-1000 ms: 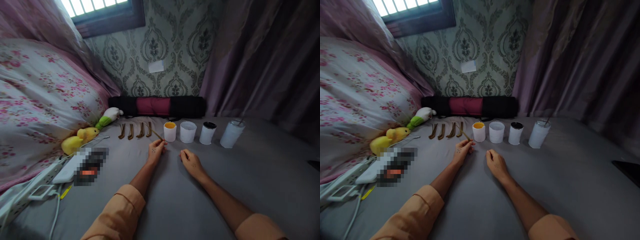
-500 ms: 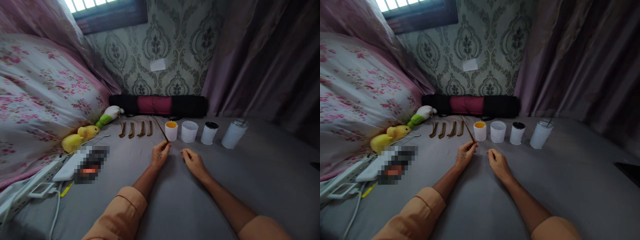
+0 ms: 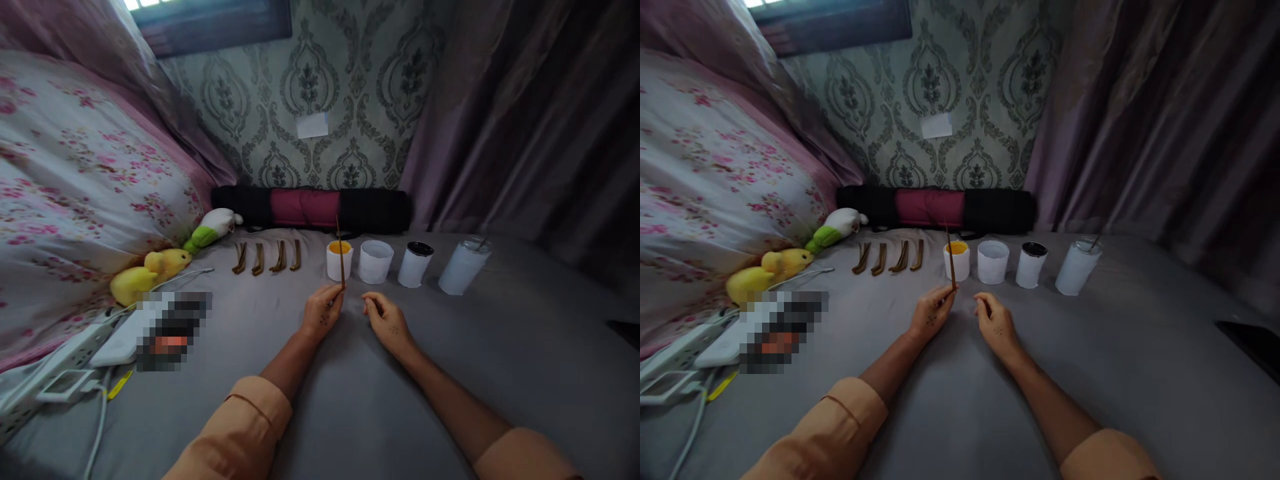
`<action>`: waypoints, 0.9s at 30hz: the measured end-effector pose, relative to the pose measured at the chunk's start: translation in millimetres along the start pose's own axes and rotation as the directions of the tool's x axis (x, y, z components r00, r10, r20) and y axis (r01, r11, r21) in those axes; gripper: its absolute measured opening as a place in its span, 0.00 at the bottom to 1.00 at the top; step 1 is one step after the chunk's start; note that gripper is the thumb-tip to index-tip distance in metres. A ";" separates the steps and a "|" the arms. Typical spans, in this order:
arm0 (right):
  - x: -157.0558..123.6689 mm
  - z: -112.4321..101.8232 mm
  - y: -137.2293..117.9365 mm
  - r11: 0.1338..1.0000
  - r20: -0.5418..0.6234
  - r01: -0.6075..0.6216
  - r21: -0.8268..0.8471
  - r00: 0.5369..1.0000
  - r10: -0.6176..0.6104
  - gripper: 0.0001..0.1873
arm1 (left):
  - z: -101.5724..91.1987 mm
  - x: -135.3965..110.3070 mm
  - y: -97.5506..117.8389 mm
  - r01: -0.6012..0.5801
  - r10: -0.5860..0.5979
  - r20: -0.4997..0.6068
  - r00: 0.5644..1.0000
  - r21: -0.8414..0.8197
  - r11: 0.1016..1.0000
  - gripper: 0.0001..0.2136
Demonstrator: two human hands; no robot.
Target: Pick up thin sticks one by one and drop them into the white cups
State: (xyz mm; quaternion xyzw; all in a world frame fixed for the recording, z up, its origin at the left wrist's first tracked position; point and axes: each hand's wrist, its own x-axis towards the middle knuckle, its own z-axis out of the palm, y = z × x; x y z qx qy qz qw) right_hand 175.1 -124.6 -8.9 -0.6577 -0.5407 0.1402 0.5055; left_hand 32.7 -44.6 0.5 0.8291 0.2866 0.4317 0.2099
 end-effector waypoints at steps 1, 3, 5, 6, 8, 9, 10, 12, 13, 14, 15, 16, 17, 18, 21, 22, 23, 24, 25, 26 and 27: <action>0.1 -0.3 -0.3 1.000 -0.011 0.000 0.007 1.000 0.001 0.15 | 0.1 -0.4 -0.4 -0.019 0.019 0.006 1.000 0.010 1.000 0.11; 0.2 -0.9 -1.1 1.000 -0.031 -0.002 0.022 1.000 0.002 0.14 | 0.5 -1.3 -1.7 -0.055 0.054 0.014 0.998 0.029 0.998 0.12; 0.0 -1.7 -2.4 0.999 -0.048 0.002 0.038 0.999 0.000 0.14 | 0.9 -2.3 -3.2 -0.085 0.084 0.022 0.996 0.052 0.995 0.12; -0.1 -2.1 -3.3 0.999 -0.055 0.005 0.045 0.998 -0.003 0.15 | 1.1 -2.7 -3.9 -0.099 0.098 0.026 0.995 0.066 0.993 0.12; -0.5 -2.8 -5.3 0.998 -0.067 0.014 0.061 0.998 -0.010 0.15 | 1.2 -3.5 -4.9 -0.133 0.129 0.040 0.991 0.099 0.986 0.12; -0.7 -3.1 -6.1 0.997 -0.071 0.018 0.069 0.997 -0.013 0.15 | 1.1 -3.7 -5.1 -0.151 0.147 0.047 0.988 0.117 0.982 0.12; -0.9 -3.2 -6.8 0.997 -0.073 0.023 0.078 0.997 -0.018 0.15 | 0.9 -3.9 -5.1 -0.169 0.163 0.054 0.985 0.138 0.976 0.13; -0.9 -3.1 -7.5 0.995 -0.076 0.032 0.098 0.997 -0.025 0.15 | 0.0 -4.0 -4.6 -0.204 0.194 0.072 0.978 0.179 0.962 0.13; -0.9 -2.9 -7.6 0.994 -0.077 0.036 0.108 0.997 -0.027 0.16 | -0.6 -4.0 -4.0 -0.220 0.207 0.085 0.975 0.198 0.955 0.13; -0.8 -2.7 -7.7 0.992 -0.077 0.040 0.119 0.997 -0.031 0.16 | -1.4 -3.9 -3.3 -0.235 0.218 0.100 0.971 0.216 0.948 0.13; -0.8 -2.5 -7.8 0.990 -0.077 0.044 0.132 0.996 -0.034 0.16 | -2.2 -3.8 -2.5 -0.251 0.230 0.117 0.966 0.232 0.940 0.14; -0.9 -2.5 -8.2 0.988 -0.074 0.048 0.147 0.997 -0.037 0.17 | -3.0 -3.6 -1.5 -0.268 0.241 0.135 0.961 0.247 0.931 0.14; -1.1 -2.6 -9.0 0.985 -0.069 0.050 0.166 0.997 -0.039 0.17 | -3.8 -3.4 -0.4 -0.285 0.252 0.152 0.956 0.261 0.922 0.14; -1.3 -2.9 -10.2 0.981 -0.065 0.050 0.187 0.997 -0.038 0.18 | -4.6 -3.2 0.8 -0.300 0.261 0.170 0.950 0.276 0.913 0.14; -2.5 -4.5 -16.0 0.968 -0.056 0.034 0.248 0.998 -0.021 0.19 | -6.4 -3.0 4.1 -0.339 0.281 0.215 0.935 0.320 0.885 0.14; -3.0 -5.2 -18.1 0.963 -0.055 0.029 0.267 0.998 -0.015 0.19 | -6.8 -2.9 4.9 -0.350 0.286 0.228 0.931 0.332 0.876 0.14; -3.3 -5.8 -20.0 0.959 -0.055 0.028 0.283 0.998 -0.013 0.19 | -7.2 -2.9 5.5 -0.360 0.289 0.240 0.927 0.341 0.869 0.14; -3.6 -6.4 -21.6 0.954 -0.053 0.029 0.299 0.999 -0.013 0.19 | -7.4 -2.9 5.9 -0.367 0.292 0.250 0.923 0.348 0.863 0.14; -3.8 -6.8 -22.7 0.950 -0.050 0.030 0.312 0.999 -0.015 0.20 | -7.6 -2.9 6.2 -0.373 0.294 0.259 0.920 0.353 0.858 0.14; -3.9 -7.0 -23.3 0.946 -0.049 0.031 0.323 0.999 -0.016 0.20 | -7.8 -2.9 6.3 -0.378 0.294 0.268 0.917 0.357 0.854 0.14; -3.9 -7.1 -23.4 0.943 -0.048 0.031 0.332 0.999 -0.016 0.20 | -7.8 -2.8 6.3 -0.381 0.293 0.275 0.916 0.364 0.850 0.14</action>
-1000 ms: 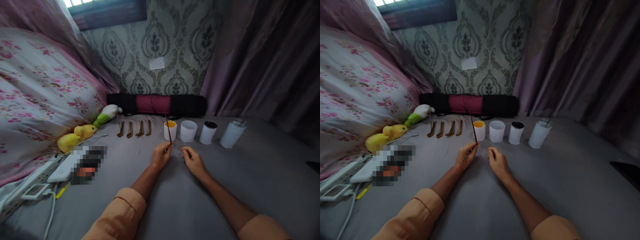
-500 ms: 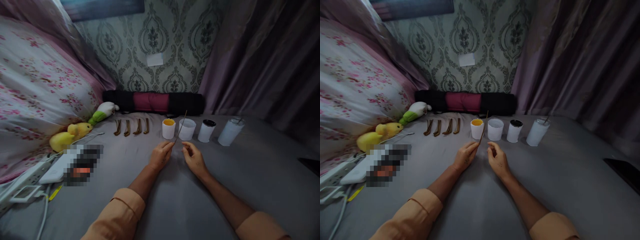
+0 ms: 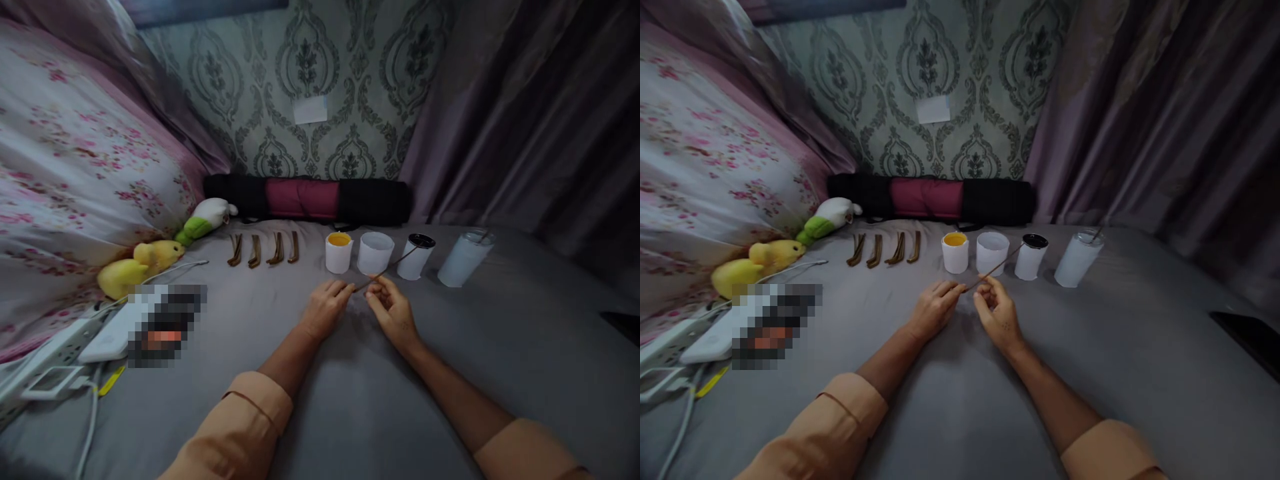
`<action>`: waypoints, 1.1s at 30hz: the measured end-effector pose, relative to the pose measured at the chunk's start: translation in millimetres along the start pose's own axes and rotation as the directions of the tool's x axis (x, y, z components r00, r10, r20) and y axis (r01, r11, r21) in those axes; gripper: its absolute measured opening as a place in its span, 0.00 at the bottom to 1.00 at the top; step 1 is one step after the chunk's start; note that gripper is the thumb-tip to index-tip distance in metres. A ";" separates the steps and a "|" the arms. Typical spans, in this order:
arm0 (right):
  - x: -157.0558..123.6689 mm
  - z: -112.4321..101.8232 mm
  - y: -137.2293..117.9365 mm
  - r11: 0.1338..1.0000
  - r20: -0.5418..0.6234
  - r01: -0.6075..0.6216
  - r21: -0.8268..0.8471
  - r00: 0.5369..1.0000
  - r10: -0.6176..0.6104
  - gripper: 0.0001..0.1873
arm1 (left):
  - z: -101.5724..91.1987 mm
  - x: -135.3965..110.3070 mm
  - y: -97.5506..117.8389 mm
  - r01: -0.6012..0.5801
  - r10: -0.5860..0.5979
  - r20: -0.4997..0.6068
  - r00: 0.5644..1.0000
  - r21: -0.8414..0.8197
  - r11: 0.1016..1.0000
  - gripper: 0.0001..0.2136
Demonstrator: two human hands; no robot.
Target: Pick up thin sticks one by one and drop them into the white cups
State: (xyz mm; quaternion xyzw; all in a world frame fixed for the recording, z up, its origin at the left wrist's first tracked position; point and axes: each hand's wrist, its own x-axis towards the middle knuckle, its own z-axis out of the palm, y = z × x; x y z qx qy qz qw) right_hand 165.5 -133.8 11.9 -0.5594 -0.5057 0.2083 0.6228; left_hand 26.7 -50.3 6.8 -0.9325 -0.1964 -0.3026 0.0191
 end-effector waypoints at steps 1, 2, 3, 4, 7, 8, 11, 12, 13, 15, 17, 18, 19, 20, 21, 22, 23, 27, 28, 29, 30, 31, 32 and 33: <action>0.1 0.0 0.3 1.000 0.002 -0.003 0.007 1.000 0.003 0.21 | 0.0 0.0 -0.1 -0.001 0.001 0.006 1.000 0.009 1.000 0.14; 0.1 0.0 0.9 1.000 0.001 -0.007 0.015 1.000 0.007 0.21 | 0.0 0.1 -0.1 -0.001 0.001 0.012 1.000 0.018 1.000 0.14; 0.3 0.0 1.7 1.000 -0.001 -0.013 0.023 1.000 0.013 0.20 | 0.0 0.2 -0.2 0.000 0.000 0.018 1.000 0.029 1.000 0.14; 0.4 0.0 2.5 0.999 -0.006 -0.022 0.032 1.000 0.022 0.20 | -0.1 0.4 -0.1 0.000 -0.001 0.024 1.000 0.038 0.999 0.14; 1.0 -0.1 3.8 0.997 -0.026 -0.058 0.055 0.998 0.059 0.20 | -0.8 0.9 0.4 -0.010 0.007 0.049 0.999 0.055 0.998 0.14; 1.2 -0.3 3.8 0.996 -0.031 -0.072 0.057 0.997 0.074 0.20 | -1.3 1.1 0.6 -0.013 0.009 0.056 0.998 0.057 0.998 0.14; 1.9 -0.8 2.5 0.993 -0.046 -0.105 0.053 0.993 0.107 0.19 | -2.9 1.8 1.4 -0.011 0.008 0.075 0.997 0.049 0.999 0.14; 2.1 -0.9 2.0 0.993 -0.051 -0.110 0.054 0.992 0.113 0.19 | -3.4 2.0 1.6 -0.011 0.007 0.081 0.997 0.042 0.999 0.14; 2.4 -1.0 1.8 0.992 -0.057 -0.112 0.056 0.992 0.116 0.19 | -3.7 2.1 1.8 -0.009 0.006 0.083 0.996 0.035 0.999 0.14; 2.9 -1.2 1.9 0.992 -0.064 -0.113 0.060 0.991 0.117 0.19 | -3.7 2.4 2.0 -0.005 0.003 0.083 0.997 0.019 1.000 0.13; 3.3 -1.2 3.1 0.991 -0.069 -0.117 0.063 0.990 0.121 0.19 | -2.6 2.5 2.0 0.009 -0.009 0.072 0.997 0.007 1.000 0.13; 3.5 -1.2 3.9 0.991 -0.070 -0.120 0.065 0.990 0.125 0.19 | -1.6 2.4 2.0 0.017 -0.017 0.065 0.998 0.000 1.000 0.14; 3.6 -1.2 4.9 0.990 -0.069 -0.124 0.068 0.989 0.128 0.18 | -0.6 2.3 2.0 0.027 -0.027 0.057 0.998 -0.009 1.000 0.13; 3.8 -1.2 5.8 0.989 -0.069 -0.127 0.072 0.989 0.132 0.18 | 0.6 2.1 2.0 0.037 -0.036 0.050 0.998 -0.022 0.999 0.13; 3.8 -1.2 6.8 0.989 -0.070 -0.130 0.078 0.988 0.135 0.18 | 1.9 1.8 2.1 0.049 -0.047 0.042 0.998 -0.039 0.998 0.13; 3.9 -1.2 7.6 0.988 -0.071 -0.131 0.083 0.988 0.138 0.17 | 3.1 1.6 2.2 0.063 -0.061 0.035 0.998 -0.060 0.996 0.13; 3.9 -1.2 8.3 0.987 -0.073 -0.133 0.088 0.988 0.139 0.17 | 4.2 1.4 2.3 0.080 -0.077 0.028 0.997 -0.085 0.993 0.12; 4.2 -1.1 9.9 0.986 -0.079 -0.141 0.093 0.986 0.149 0.17 | 7.9 1.7 3.7 0.148 -0.154 -0.008 0.988 -0.223 0.964 0.11; 4.3 -1.1 10.0 0.985 -0.078 -0.143 0.096 0.985 0.151 0.17 | 8.6 1.9 4.1 0.165 -0.175 -0.016 0.984 -0.260 0.952 0.11; 4.4 -1.1 10.1 0.985 -0.076 -0.145 0.098 0.985 0.153 0.17 | 9.2 2.2 4.6 0.180 -0.195 -0.021 0.981 -0.295 0.938 0.11; 4.5 -1.2 10.2 0.984 -0.076 -0.147 0.098 0.985 0.154 0.17 | 9.8 2.6 5.1 0.196 -0.214 -0.021 0.977 -0.327 0.925 0.10; 4.6 -1.2 10.4 0.984 -0.075 -0.150 0.097 0.985 0.158 0.17 | 10.6 2.9 5.6 0.209 -0.230 -0.017 0.973 -0.357 0.910 0.10; 4.7 -1.3 10.7 0.983 -0.076 -0.154 0.095 0.984 0.162 0.17 | 11.4 3.2 5.9 0.221 -0.244 -0.010 0.970 -0.387 0.895 0.10; 4.8 -1.4 11.1 0.983 -0.078 -0.159 0.094 0.983 0.166 0.17 | 12.4 3.4 6.3 0.233 -0.258 -0.004 0.966 -0.416 0.879 0.10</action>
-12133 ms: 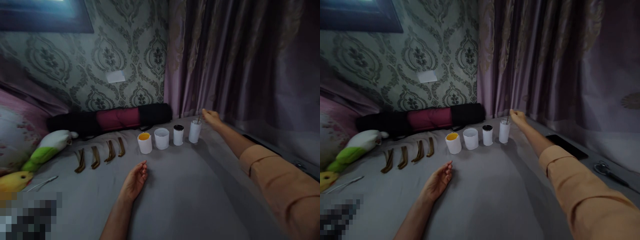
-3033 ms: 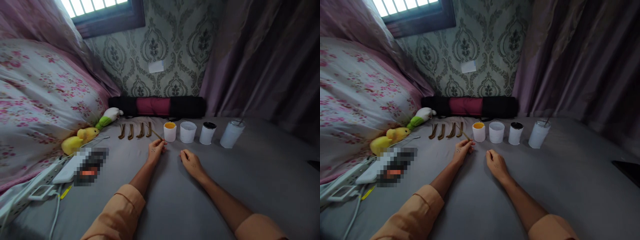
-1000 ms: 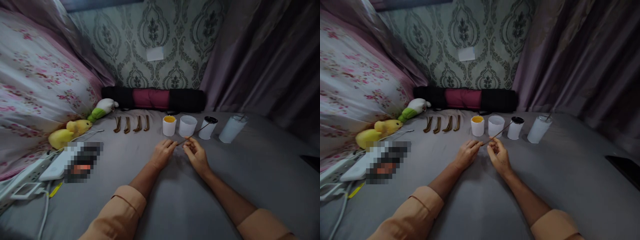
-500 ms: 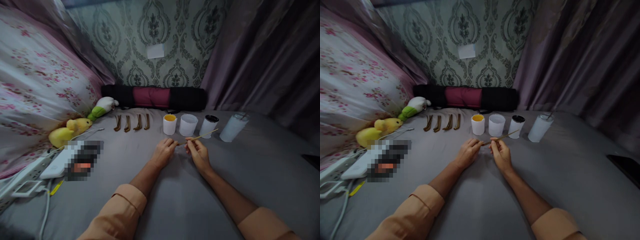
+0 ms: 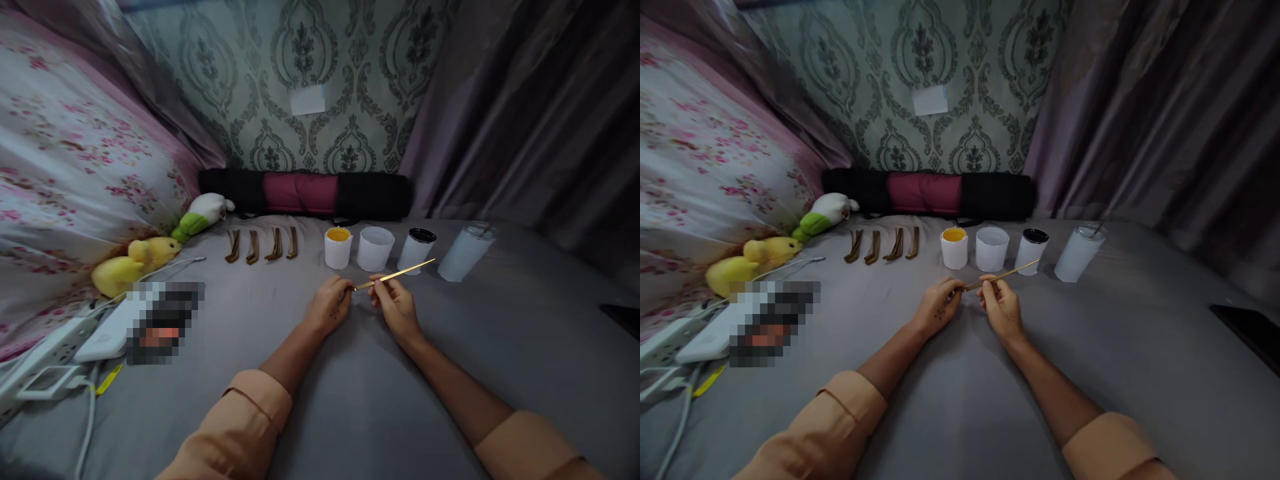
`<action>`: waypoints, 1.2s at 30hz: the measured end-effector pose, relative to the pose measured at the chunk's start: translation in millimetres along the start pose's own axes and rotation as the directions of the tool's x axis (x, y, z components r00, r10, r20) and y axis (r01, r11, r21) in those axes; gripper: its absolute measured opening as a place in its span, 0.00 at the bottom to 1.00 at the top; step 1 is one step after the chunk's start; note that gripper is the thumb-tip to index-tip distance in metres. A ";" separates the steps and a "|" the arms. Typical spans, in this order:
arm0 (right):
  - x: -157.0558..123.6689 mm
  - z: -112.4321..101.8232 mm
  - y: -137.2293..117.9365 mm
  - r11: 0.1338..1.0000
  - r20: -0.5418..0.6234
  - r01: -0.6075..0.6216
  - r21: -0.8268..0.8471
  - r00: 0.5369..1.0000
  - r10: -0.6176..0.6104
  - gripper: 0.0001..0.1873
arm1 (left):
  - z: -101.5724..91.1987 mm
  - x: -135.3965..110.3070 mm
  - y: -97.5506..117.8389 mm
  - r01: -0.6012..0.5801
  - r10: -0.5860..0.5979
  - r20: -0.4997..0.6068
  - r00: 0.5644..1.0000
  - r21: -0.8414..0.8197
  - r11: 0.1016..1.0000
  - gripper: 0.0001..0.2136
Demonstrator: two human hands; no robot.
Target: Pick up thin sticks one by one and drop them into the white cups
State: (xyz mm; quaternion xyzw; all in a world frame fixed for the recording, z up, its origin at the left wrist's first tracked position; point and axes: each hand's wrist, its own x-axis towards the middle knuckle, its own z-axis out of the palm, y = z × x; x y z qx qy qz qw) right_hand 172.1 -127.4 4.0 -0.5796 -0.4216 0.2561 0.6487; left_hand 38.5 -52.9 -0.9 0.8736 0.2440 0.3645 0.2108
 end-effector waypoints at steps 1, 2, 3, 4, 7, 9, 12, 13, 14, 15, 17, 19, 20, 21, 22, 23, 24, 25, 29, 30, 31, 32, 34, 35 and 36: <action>0.2 -0.2 0.5 1.000 -0.006 -0.003 0.000 1.000 0.003 0.17 | 1.1 0.2 -0.2 0.019 -0.019 -0.003 1.000 -0.031 0.999 0.10; 0.5 -0.5 1.2 1.000 -0.011 -0.006 0.000 1.000 0.006 0.17 | 2.3 0.3 -0.4 0.041 -0.042 -0.008 0.999 -0.062 0.997 0.10; 0.8 -0.8 1.8 1.000 -0.016 -0.008 0.000 1.000 0.008 0.17 | 3.3 0.5 -0.5 0.067 -0.069 -0.011 0.998 -0.092 0.993 0.11; 1.1 -1.1 2.2 1.000 -0.021 -0.009 -0.001 1.000 0.009 0.17 | 4.2 0.7 -0.5 0.096 -0.098 -0.012 0.995 -0.120 0.988 0.11; 1.8 -2.2 2.3 1.000 -0.041 -0.013 -0.004 0.999 0.013 0.17 | 5.5 1.5 1.2 0.188 -0.189 0.015 0.982 -0.201 0.961 0.12; 2.1 -2.9 1.2 1.000 -0.061 -0.015 0.001 0.998 0.015 0.16 | 5.7 2.4 3.4 0.249 -0.244 0.051 0.968 -0.267 0.931 0.11; 2.6 -4.4 -0.2 1.000 -0.098 -0.018 0.006 0.995 0.019 0.15 | 6.7 4.2 6.9 0.335 -0.320 0.105 0.942 -0.397 0.855 0.11; 2.8 -4.9 -0.3 1.000 -0.110 -0.020 0.006 0.994 0.020 0.15 | 7.3 4.8 7.9 0.362 -0.343 0.125 0.931 -0.439 0.822 0.11; 3.0 -5.5 -0.3 1.000 -0.120 -0.020 0.006 0.993 0.021 0.14 | 7.8 5.5 9.0 0.389 -0.365 0.147 0.919 -0.476 0.789 0.11; 3.2 -6.0 -0.1 1.000 -0.127 -0.019 0.005 0.992 0.020 0.14 | 8.2 6.2 10.0 0.416 -0.384 0.171 0.907 -0.505 0.756 0.12; 3.4 -6.9 0.4 1.000 -0.133 -0.016 0.000 0.991 0.016 0.13 | 8.4 7.4 12.3 0.472 -0.421 0.225 0.879 -0.544 0.694 0.12; 3.5 -7.5 0.7 1.000 -0.137 -0.014 -0.009 0.991 0.012 0.14 | 7.9 8.1 14.7 0.519 -0.443 0.281 0.851 -0.571 0.636 0.13; 3.4 -7.8 0.9 1.000 -0.138 -0.013 -0.015 0.990 0.011 0.14 | 7.5 8.3 15.8 0.537 -0.448 0.306 0.840 -0.585 0.607 0.13; 3.3 -8.2 1.1 1.000 -0.139 -0.012 -0.020 0.990 0.009 0.14 | 7.1 8.3 16.7 0.550 -0.448 0.329 0.832 -0.600 0.581 0.14; 3.3 -8.6 1.4 1.000 -0.139 -0.010 -0.023 0.990 0.007 0.14 | 6.8 8.2 17.3 0.556 -0.441 0.347 0.828 -0.615 0.559 0.14; 3.2 -9.1 1.8 1.000 -0.137 -0.007 -0.026 0.991 0.003 0.14 | 6.7 8.0 17.6 0.557 -0.432 0.361 0.827 -0.629 0.542 0.15; 3.2 -9.7 2.3 1.000 -0.135 -0.002 -0.031 0.991 -0.002 0.14 | 6.8 7.8 17.7 0.558 -0.422 0.372 0.827 -0.640 0.529 0.15; 3.1 -10.4 2.9 0.999 -0.135 0.002 -0.038 0.991 -0.007 0.14 | 7.1 7.4 17.4 0.557 -0.414 0.380 0.827 -0.648 0.519 0.15; 3.2 -13.3 5.1 0.998 -0.147 0.006 -0.060 0.989 -0.015 0.13 | 8.9 6.4 15.5 0.568 -0.397 0.411 0.821 -0.666 0.483 0.16; 3.2 -13.8 5.5 0.998 -0.147 0.005 -0.060 0.989 -0.014 0.12 | 9.4 6.2 15.2 0.573 -0.395 0.421 0.817 -0.671 0.470 0.16; 3.3 -14.1 5.9 0.998 -0.147 0.005 -0.058 0.989 -0.013 0.12 | 9.8 6.2 15.1 0.578 -0.392 0.431 0.813 -0.678 0.453 0.16; 3.2 -14.3 6.2 0.998 -0.146 0.006 -0.056 0.989 -0.014 0.12 | 10.1 6.1 15.3 0.584 -0.388 0.443 0.808 -0.688 0.432 0.16; 3.1 -14.4 6.4 0.999 -0.144 0.005 -0.051 0.989 -0.013 0.12 | 10.4 6.2 16.3 0.597 -0.378 0.471 0.797 -0.708 0.376 0.16; 2.9 -14.3 6.1 0.999 -0.142 0.003 -0.047 0.990 -0.009 0.12 | 10.3 6.3 17.1 0.608 -0.378 0.487 0.787 -0.715 0.344 0.16; 2.7 -14.3 5.6 0.999 -0.140 -0.002 -0.041 0.990 -0.003 0.12 | 10.0 6.3 18.0 0.622 -0.383 0.504 0.774 -0.719 0.311 0.15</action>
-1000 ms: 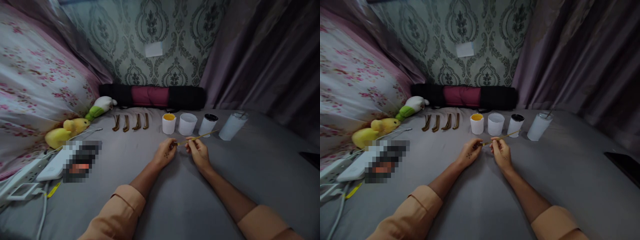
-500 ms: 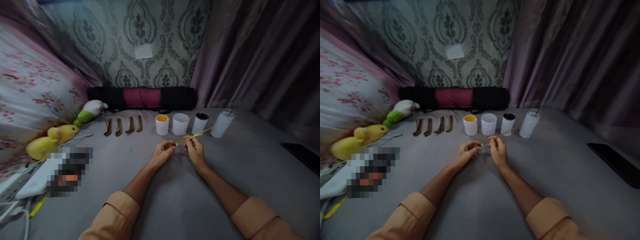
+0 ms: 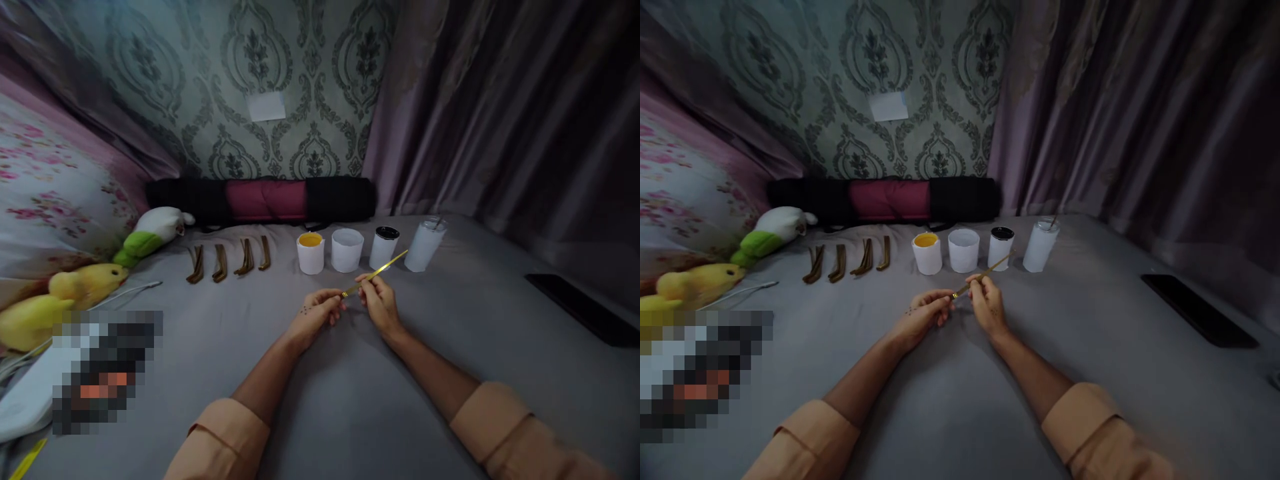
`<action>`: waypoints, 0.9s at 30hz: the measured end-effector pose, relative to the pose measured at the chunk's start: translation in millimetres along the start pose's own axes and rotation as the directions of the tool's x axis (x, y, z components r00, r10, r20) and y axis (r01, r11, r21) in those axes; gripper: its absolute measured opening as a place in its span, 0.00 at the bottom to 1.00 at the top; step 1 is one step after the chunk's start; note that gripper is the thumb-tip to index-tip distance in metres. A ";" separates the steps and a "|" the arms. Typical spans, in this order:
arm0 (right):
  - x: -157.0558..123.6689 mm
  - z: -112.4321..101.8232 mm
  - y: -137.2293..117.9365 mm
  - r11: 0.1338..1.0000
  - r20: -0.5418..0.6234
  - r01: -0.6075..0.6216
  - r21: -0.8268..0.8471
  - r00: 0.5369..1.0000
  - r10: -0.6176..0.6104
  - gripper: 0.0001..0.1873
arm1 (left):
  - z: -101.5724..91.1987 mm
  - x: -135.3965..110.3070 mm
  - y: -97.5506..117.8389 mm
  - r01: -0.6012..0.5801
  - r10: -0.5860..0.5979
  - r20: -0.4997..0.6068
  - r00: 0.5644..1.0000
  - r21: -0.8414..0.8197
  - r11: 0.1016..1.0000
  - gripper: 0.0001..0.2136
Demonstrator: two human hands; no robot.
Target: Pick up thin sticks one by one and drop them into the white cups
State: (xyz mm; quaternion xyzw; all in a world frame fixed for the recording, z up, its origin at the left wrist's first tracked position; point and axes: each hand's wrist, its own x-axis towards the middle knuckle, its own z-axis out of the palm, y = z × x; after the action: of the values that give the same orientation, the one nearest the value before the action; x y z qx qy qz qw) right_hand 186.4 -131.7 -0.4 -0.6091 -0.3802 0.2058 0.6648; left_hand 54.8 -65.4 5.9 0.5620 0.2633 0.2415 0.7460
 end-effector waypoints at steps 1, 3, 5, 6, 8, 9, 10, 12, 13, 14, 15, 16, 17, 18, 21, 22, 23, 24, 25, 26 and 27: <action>-0.2 -0.1 -0.7 1.000 0.004 -0.009 0.006 1.000 0.009 0.12 | 0.6 -0.5 0.5 0.023 -0.023 0.001 1.000 -0.028 0.999 0.15; -0.8 -0.5 -2.5 0.999 0.015 -0.032 0.017 0.999 0.032 0.13 | 1.1 -1.5 1.4 0.064 -0.064 0.003 0.998 -0.076 0.995 0.15; -1.4 -1.0 -4.4 0.998 0.022 -0.051 0.025 0.998 0.050 0.14 | 0.8 -2.3 1.8 0.088 -0.086 0.018 0.996 -0.119 0.989 0.15; -1.7 -1.4 -5.3 0.998 0.023 -0.057 0.031 0.998 0.056 0.14 | 0.3 -2.6 1.8 0.095 -0.092 0.032 0.995 -0.137 0.986 0.15; -2.2 -1.8 -6.9 0.997 0.020 -0.062 0.041 0.998 0.062 0.15 | -0.7 -3.0 1.6 0.110 -0.102 0.055 0.993 -0.165 0.980 0.14; -2.4 -2.0 -7.5 0.997 0.021 -0.065 0.046 0.998 0.064 0.15 | -1.1 -3.1 1.5 0.117 -0.108 0.063 0.992 -0.174 0.978 0.14; -2.6 -2.0 -8.0 0.996 0.019 -0.069 0.049 0.997 0.068 0.15 | -1.3 -3.3 1.5 0.124 -0.113 0.069 0.991 -0.181 0.976 0.14; -2.7 -2.0 -8.6 0.995 0.015 -0.080 0.052 0.997 0.079 0.14 | -1.3 -3.6 1.8 0.132 -0.119 0.077 0.990 -0.193 0.972 0.14; -2.7 -1.9 -8.6 0.995 0.014 -0.086 0.054 0.996 0.085 0.14 | -1.1 -3.8 1.9 0.132 -0.118 0.081 0.990 -0.200 0.971 0.14; -2.5 -1.9 -8.3 0.994 0.013 -0.089 0.055 0.996 0.089 0.14 | -0.9 -3.9 2.1 0.133 -0.118 0.082 0.990 -0.206 0.969 0.13; -2.3 -1.9 -7.8 0.994 0.013 -0.092 0.054 0.996 0.091 0.14 | -0.7 -3.9 2.2 0.135 -0.121 0.078 0.990 -0.212 0.968 0.13; -2.1 -2.0 -7.2 0.994 0.014 -0.094 0.054 0.996 0.093 0.15 | -0.6 -3.8 2.3 0.139 -0.126 0.073 0.989 -0.217 0.966 0.13; -1.8 -2.1 -6.4 0.994 0.017 -0.095 0.053 0.995 0.094 0.15 | -0.5 -3.7 2.3 0.145 -0.133 0.069 0.989 -0.219 0.965 0.13; -1.6 -2.2 -5.6 0.994 0.016 -0.095 0.053 0.995 0.094 0.15 | -0.5 -3.5 2.3 0.151 -0.140 0.066 0.988 -0.220 0.964 0.13; -0.7 -2.9 -4.1 0.994 0.010 -0.091 0.054 0.996 0.091 0.16 | -0.5 -3.1 2.5 0.169 -0.162 0.052 0.985 -0.222 0.960 0.13; -0.4 -3.3 -4.0 0.995 0.004 -0.090 0.053 0.996 0.090 0.16 | -0.5 -3.2 2.7 0.175 -0.170 0.043 0.985 -0.221 0.960 0.13; 0.0 -3.7 -4.2 0.995 -0.005 -0.089 0.053 0.996 0.090 0.16 | -0.5 -3.3 3.0 0.180 -0.176 0.036 0.984 -0.220 0.959 0.13; 0.5 -4.3 -4.6 0.994 -0.016 -0.090 0.056 0.996 0.091 0.16 | -0.5 -3.5 3.4 0.184 -0.181 0.032 0.983 -0.221 0.958 0.13; 1.0 -5.0 -5.0 0.994 -0.030 -0.091 0.059 0.995 0.093 0.16 | -0.5 -3.7 3.9 0.187 -0.185 0.029 0.982 -0.220 0.957 0.12; 1.7 -6.0 -5.6 0.994 -0.043 -0.091 0.063 0.995 0.093 0.17 | -0.6 -4.0 4.3 0.190 -0.188 0.029 0.982 -0.220 0.957 0.12; 2.4 -7.1 -6.1 0.994 -0.057 -0.089 0.067 0.994 0.092 0.17 | -0.7 -4.2 4.8 0.193 -0.191 0.029 0.981 -0.221 0.956 0.12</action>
State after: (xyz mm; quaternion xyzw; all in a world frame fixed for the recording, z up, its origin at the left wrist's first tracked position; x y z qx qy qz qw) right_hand 192.1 -135.6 6.3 -0.6101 -0.3252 0.2293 0.6852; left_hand 50.8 -66.5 10.8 0.4475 0.2850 0.1939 0.8252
